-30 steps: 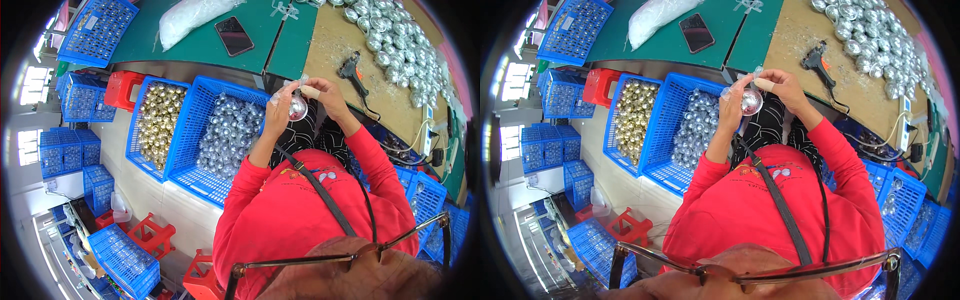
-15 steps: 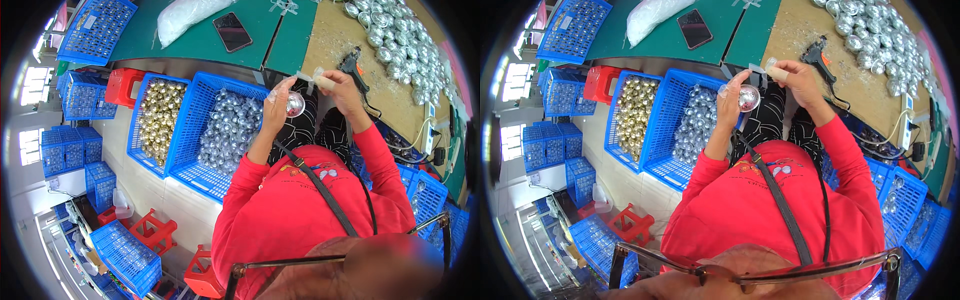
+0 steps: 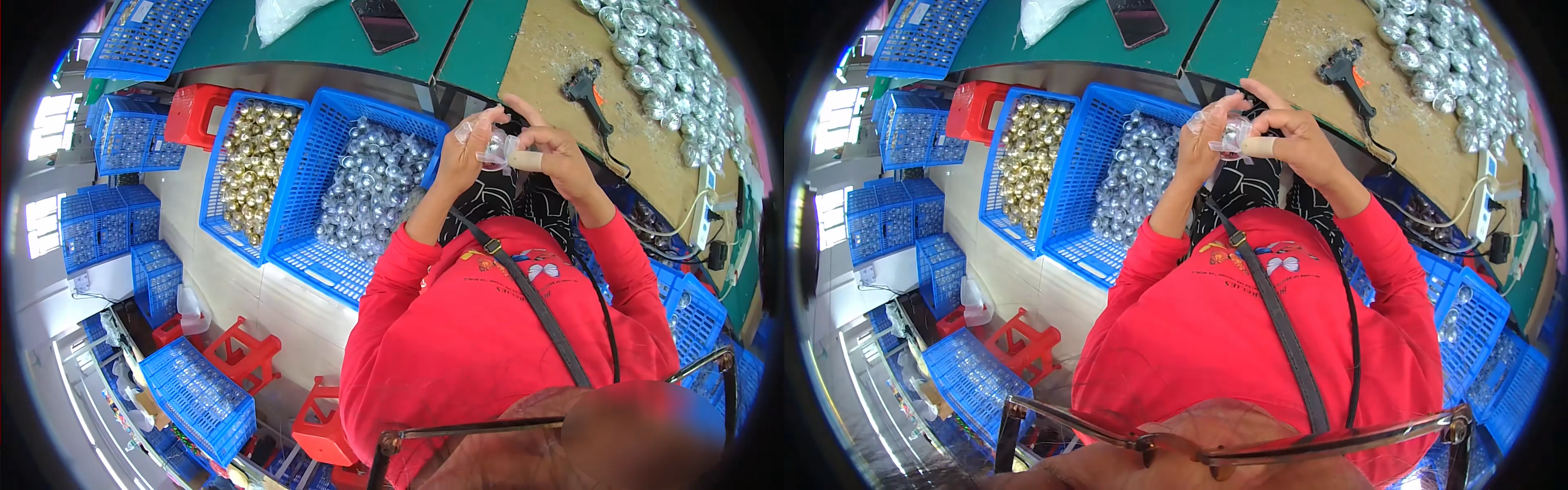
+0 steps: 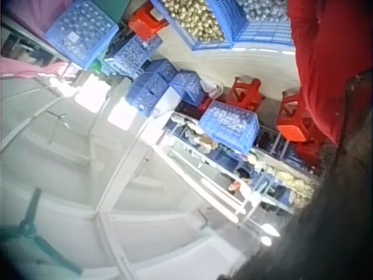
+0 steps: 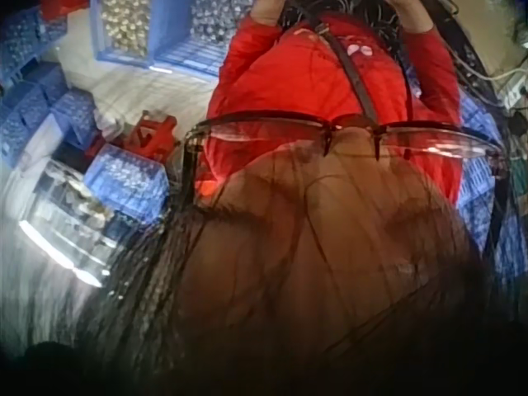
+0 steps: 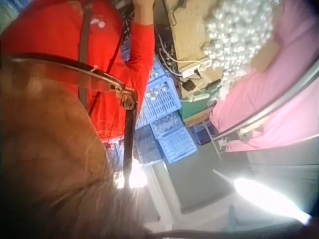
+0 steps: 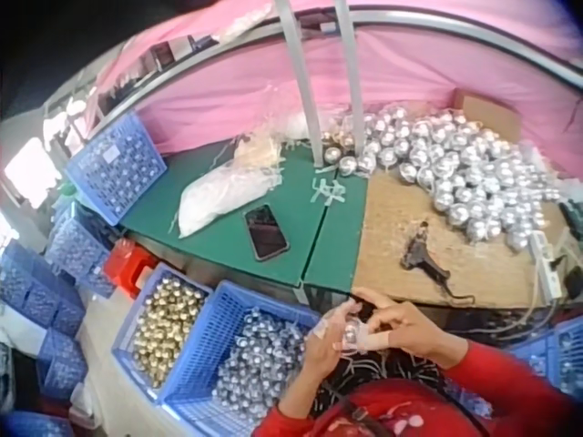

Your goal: The worker is assembling small silver spherical components by applying hot glue and attaching caps to them at a factory workstation.

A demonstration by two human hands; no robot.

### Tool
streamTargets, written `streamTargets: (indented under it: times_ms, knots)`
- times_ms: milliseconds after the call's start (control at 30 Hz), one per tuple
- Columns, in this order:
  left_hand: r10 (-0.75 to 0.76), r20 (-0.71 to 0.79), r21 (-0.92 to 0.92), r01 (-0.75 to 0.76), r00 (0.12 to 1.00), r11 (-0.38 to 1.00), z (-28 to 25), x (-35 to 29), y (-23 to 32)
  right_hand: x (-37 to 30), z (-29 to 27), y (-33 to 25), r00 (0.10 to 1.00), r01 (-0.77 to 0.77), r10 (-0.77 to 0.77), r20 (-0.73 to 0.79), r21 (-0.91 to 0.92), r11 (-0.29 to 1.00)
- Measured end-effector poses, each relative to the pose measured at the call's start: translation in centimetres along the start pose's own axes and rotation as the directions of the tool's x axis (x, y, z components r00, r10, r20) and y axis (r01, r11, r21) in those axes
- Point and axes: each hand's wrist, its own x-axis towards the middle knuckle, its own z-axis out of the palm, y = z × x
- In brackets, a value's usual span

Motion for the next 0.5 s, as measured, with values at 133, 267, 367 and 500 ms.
streamTargets:
  times_ms: [133,267,367,500]
  knots:
    - [-0.010,0.003,-0.026,0.010,1.000,1.000,0.14,-0.41,-0.28,0.48,0.19,0.66,1.000,-0.030,0.030,0.004,0.097,0.995]
    - [0.014,0.010,-0.010,-0.014,1.000,1.000,0.03,-0.60,-0.33,0.60,0.41,0.77,0.998,-0.055,0.056,-0.002,0.165,0.985]
    - [0.012,0.012,0.021,-0.012,1.000,1.000,-0.12,-0.70,-0.35,0.77,0.40,1.19,0.998,-0.059,0.060,-0.002,0.175,0.983]
    - [0.051,-0.006,0.103,-0.050,0.999,0.993,-0.12,-0.85,-0.26,0.92,0.53,1.22,0.997,-0.081,0.082,0.004,0.197,0.977]
